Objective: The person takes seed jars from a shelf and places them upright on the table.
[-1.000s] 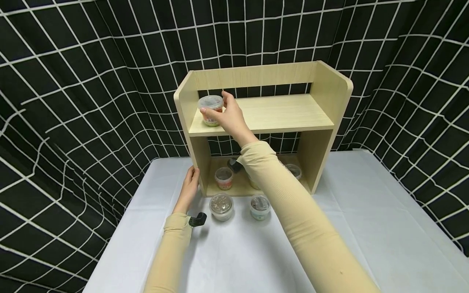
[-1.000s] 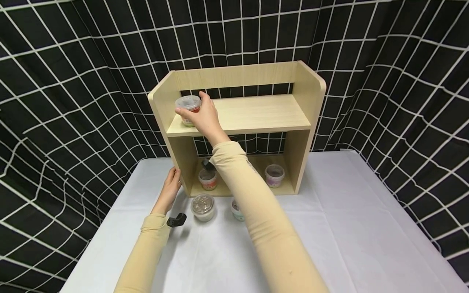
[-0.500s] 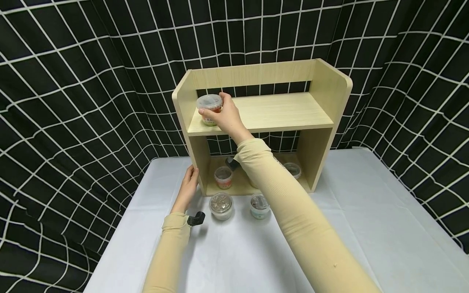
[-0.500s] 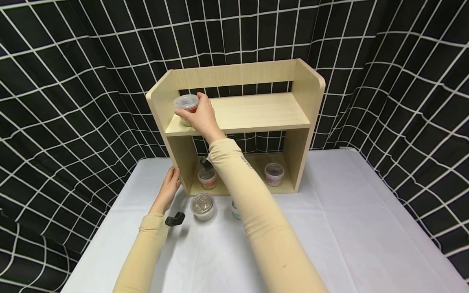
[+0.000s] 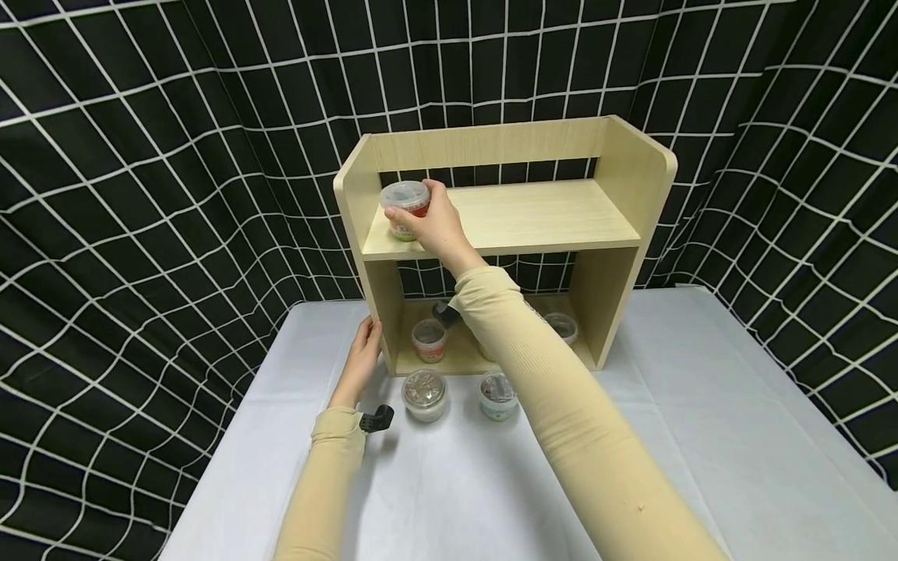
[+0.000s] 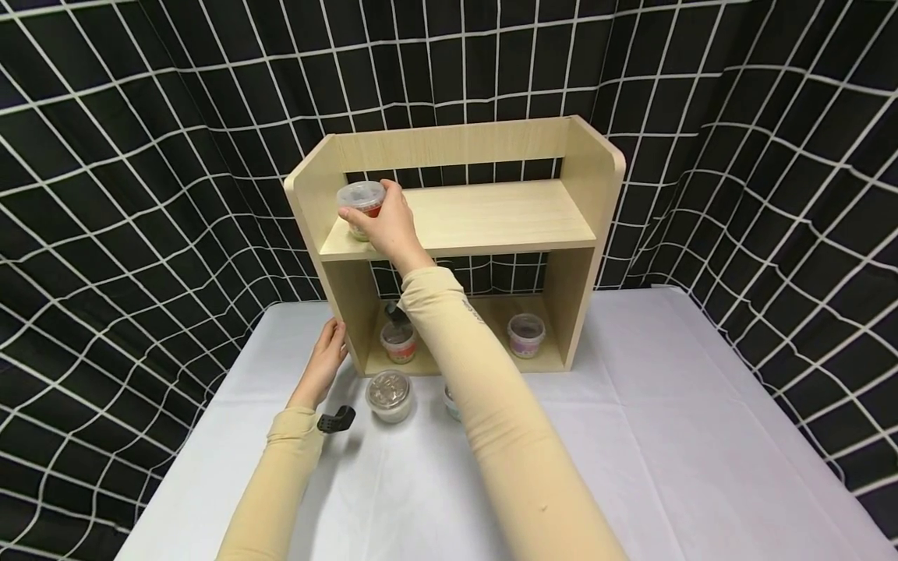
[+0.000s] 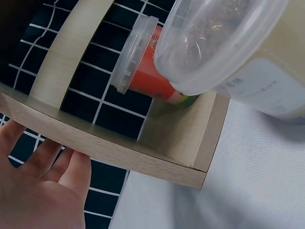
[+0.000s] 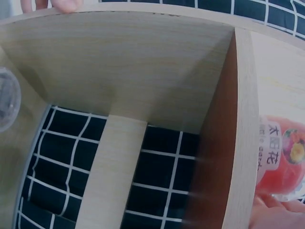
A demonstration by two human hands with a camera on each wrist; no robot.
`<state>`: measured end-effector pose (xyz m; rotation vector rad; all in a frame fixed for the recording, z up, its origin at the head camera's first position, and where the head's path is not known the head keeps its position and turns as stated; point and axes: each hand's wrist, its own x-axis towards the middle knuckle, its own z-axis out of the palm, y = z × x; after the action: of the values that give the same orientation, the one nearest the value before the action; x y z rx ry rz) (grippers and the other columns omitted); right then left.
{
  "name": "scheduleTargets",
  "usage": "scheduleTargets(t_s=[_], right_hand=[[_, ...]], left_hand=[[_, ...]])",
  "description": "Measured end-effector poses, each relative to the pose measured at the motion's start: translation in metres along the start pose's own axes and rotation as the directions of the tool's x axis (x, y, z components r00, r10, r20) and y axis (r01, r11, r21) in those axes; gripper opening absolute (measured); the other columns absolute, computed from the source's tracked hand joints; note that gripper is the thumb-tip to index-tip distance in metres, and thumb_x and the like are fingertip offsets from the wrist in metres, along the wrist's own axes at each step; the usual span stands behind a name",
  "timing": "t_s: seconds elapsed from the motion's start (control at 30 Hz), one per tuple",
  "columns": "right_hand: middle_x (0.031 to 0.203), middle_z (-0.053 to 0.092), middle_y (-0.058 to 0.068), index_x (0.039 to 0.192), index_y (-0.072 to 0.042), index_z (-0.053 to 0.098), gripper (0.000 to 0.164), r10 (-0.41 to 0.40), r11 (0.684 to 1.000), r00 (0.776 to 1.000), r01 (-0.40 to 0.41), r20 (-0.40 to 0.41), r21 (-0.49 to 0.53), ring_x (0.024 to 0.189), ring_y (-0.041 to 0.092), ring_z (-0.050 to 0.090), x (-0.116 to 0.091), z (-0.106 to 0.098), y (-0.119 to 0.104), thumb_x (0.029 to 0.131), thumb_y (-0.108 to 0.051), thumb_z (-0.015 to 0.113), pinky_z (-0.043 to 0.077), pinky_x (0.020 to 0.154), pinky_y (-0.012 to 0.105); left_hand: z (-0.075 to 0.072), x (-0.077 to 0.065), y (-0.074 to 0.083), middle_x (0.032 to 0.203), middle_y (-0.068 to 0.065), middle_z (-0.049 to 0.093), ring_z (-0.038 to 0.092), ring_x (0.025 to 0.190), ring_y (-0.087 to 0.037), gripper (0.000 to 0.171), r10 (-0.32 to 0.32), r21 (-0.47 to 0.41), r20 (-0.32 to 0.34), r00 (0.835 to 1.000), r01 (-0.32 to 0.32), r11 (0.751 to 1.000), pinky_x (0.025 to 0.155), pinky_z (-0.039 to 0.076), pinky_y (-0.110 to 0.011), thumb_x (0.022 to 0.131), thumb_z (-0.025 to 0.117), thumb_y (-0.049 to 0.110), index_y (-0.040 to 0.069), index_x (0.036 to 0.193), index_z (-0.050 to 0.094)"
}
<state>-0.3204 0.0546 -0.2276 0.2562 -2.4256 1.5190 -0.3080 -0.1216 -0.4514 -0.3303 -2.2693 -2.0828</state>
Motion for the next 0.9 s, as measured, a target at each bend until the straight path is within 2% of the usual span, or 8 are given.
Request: scheduleTargets(t_s=[0.23, 0.47, 0.73, 0.9], right_hand=[[0.125, 0.039, 0.006, 0.133, -0.009, 0.023, 0.080, -0.012, 1.000, 0.999, 0.013, -0.042, 0.024, 0.111, 0.012, 0.039, -0.002, -0.004, 0.001, 0.073, -0.042, 0.065, 0.034, 0.090, 0.019], [0.123, 0.041, 0.004, 0.132, -0.010, 0.025, 0.080, -0.037, 0.991, 0.996, 0.048, -0.086, 0.125, 0.105, 0.008, 0.042, -0.003, -0.015, -0.002, 0.072, -0.042, 0.066, 0.036, 0.086, 0.017], [0.121, 0.041, 0.005, 0.133, -0.010, 0.023, 0.082, -0.051, 0.977, 0.997, 0.061, -0.054, 0.204, 0.106, 0.009, 0.042, -0.010, -0.029, -0.003, 0.071, -0.040, 0.068, 0.037, 0.087, 0.018], [0.117, 0.042, 0.004, 0.132, -0.010, 0.025, 0.079, -0.094, 0.973, 0.995, 0.097, -0.026, 0.210, 0.103, 0.009, 0.044, -0.017, -0.036, -0.002, 0.072, -0.037, 0.068, 0.038, 0.085, 0.017]], left_hand=[[0.002, -0.002, 0.003, 0.130, -0.008, 0.034, 0.033, 0.118, -0.019, 0.052, 0.007, -0.003, 0.005, 1.000, -0.006, 1.000, 0.098, 0.028, -0.033, 0.090, 0.035, 0.045, 0.017, 0.133, 0.028], [0.007, -0.016, 0.026, 0.132, -0.014, 0.031, 0.030, 0.120, -0.027, 0.046, -0.019, -0.002, 0.008, 1.000, 0.019, 1.000, 0.099, 0.025, -0.037, 0.094, 0.032, 0.034, 0.012, 0.134, 0.026], [0.004, -0.016, 0.029, 0.131, -0.013, 0.033, 0.033, 0.117, -0.025, 0.044, -0.014, 0.026, 0.005, 1.000, 0.013, 1.000, 0.098, 0.028, -0.038, 0.094, 0.032, 0.032, 0.011, 0.133, 0.027], [0.003, -0.012, 0.021, 0.131, -0.011, 0.033, 0.033, 0.117, -0.024, 0.049, -0.020, 0.017, 0.011, 1.000, 0.019, 1.000, 0.098, 0.028, -0.038, 0.092, 0.034, 0.038, 0.014, 0.134, 0.027]])
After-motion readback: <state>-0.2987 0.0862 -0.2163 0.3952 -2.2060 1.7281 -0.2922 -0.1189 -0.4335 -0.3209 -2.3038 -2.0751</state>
